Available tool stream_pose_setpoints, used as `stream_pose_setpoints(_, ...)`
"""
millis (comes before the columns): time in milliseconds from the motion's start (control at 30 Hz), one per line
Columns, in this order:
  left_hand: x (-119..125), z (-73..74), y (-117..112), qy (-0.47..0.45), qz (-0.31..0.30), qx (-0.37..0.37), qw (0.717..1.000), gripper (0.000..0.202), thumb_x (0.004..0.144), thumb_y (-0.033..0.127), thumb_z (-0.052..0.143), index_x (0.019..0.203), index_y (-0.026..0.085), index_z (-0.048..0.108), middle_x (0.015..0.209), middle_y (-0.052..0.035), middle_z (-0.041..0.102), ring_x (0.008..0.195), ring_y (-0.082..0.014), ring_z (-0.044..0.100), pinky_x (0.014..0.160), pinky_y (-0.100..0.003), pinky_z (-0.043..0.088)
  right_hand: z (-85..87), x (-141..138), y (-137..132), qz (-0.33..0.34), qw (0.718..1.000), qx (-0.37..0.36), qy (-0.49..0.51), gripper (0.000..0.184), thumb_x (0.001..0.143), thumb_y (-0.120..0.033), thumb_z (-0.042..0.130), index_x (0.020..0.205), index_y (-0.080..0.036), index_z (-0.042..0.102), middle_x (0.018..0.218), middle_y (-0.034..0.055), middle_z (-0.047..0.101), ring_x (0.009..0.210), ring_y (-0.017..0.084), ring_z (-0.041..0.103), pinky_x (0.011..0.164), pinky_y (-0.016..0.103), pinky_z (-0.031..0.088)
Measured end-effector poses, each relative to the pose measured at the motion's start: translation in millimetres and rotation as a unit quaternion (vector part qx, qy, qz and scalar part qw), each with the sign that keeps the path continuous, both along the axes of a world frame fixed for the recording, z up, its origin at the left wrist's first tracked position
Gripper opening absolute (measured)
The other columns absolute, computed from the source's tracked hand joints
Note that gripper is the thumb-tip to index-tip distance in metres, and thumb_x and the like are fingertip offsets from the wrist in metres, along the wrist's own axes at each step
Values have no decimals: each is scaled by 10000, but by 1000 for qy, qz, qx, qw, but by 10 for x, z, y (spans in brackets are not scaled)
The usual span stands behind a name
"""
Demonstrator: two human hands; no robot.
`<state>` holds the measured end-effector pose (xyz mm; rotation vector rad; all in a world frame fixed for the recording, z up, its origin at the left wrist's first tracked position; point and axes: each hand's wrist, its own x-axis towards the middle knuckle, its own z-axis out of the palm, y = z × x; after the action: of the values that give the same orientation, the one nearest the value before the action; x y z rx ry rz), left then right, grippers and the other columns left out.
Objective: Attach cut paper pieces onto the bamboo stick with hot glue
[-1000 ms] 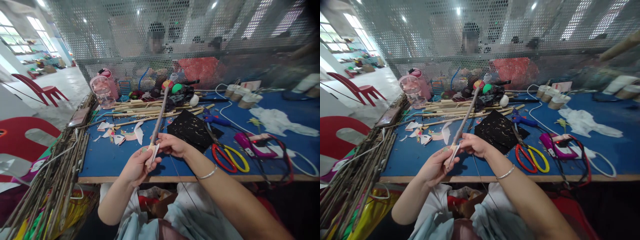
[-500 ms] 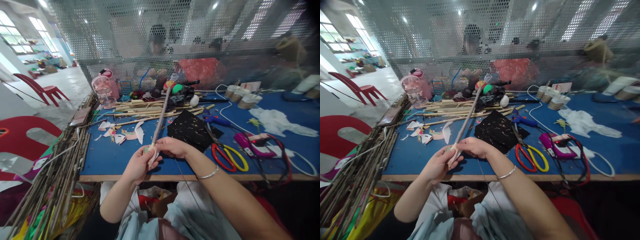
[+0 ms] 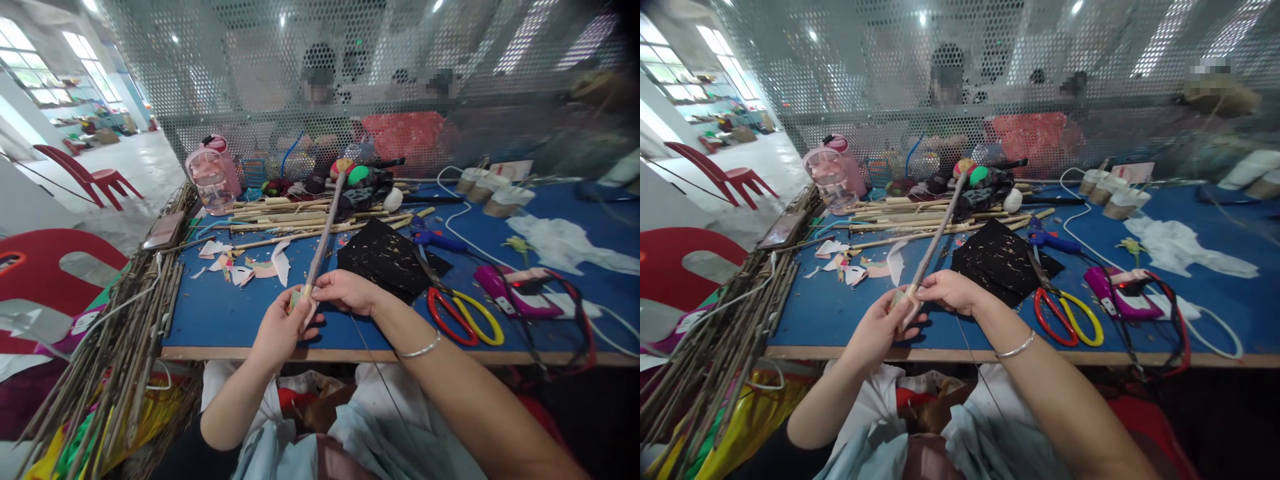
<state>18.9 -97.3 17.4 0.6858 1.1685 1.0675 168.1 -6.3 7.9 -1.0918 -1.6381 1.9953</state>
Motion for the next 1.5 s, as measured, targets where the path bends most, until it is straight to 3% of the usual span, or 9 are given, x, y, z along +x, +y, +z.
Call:
stream_pose_setpoints(100,-80,-7,-126,-79,30,-43,996,398,800,457,558,1093,194,497,928,-67,630,763,-187,675,525,-223,536,9,-6,-5,-1,1000,-2,8,226,657,-336,675,711,-137,583,401,-106,347,305,23,213,284,175,131)
stream_pose_setpoints(233,-128,-54,-328,-147,-3,-96,984,407,821,508,490,965,132,546,909,-108,643,637,-139,646,456,-190,497,27,-13,-9,-1,1000,-1,4,214,664,-326,674,685,-140,570,392,-107,346,296,22,211,280,176,123)
stream_pose_setpoints(500,-13,-109,-299,-54,1,8,998,292,728,365,674,797,87,620,631,-15,603,492,-41,526,493,-134,460,10,26,1,17,999,-16,28,215,694,-341,660,712,-142,582,386,-106,333,304,29,209,285,178,119)
stream_pose_setpoints(733,104,-87,-282,-112,84,3,990,249,775,318,621,909,109,598,952,-128,682,706,-143,663,586,-206,534,28,-8,-9,4,999,-19,39,223,672,-329,678,724,-136,581,422,-101,366,321,22,198,294,180,109)
stream_pose_setpoints(867,151,-36,-242,-137,123,-15,983,188,826,236,547,943,95,588,966,-138,682,711,-162,681,570,-205,542,39,-16,-10,5,999,-22,42,234,664,-332,685,729,-133,581,434,-96,400,312,15,203,295,184,103)
stream_pose_setpoints(1100,110,95,-106,-266,101,-120,951,255,884,185,432,1001,23,591,917,-162,679,726,-138,679,618,-188,552,61,-6,-21,7,998,-37,45,217,673,-320,672,707,-134,564,423,-90,421,297,17,233,290,181,105)
stream_pose_setpoints(1267,149,12,-107,-206,151,-69,964,160,834,176,517,921,87,616,916,-116,676,843,-187,664,691,-272,557,50,-4,-22,10,998,-43,53,202,696,-319,658,714,-141,567,367,-114,306,308,27,169,289,178,93)
stream_pose_setpoints(1400,195,-66,-116,-170,187,-7,967,111,789,203,586,834,118,641,856,-72,684,822,-144,647,775,-286,528,30,-7,-12,3,998,-37,52,224,705,-346,658,733,-140,573,372,-113,297,313,32,172,285,178,100)
stream_pose_setpoints(1500,199,-82,-105,-143,171,25,975,212,787,229,592,976,156,654,941,-71,692,882,-149,642,829,-298,502,17,-5,-1,6,998,-39,57,235,709,-356,659,742,-139,576,387,-109,305,319,33,172,286,177,100)
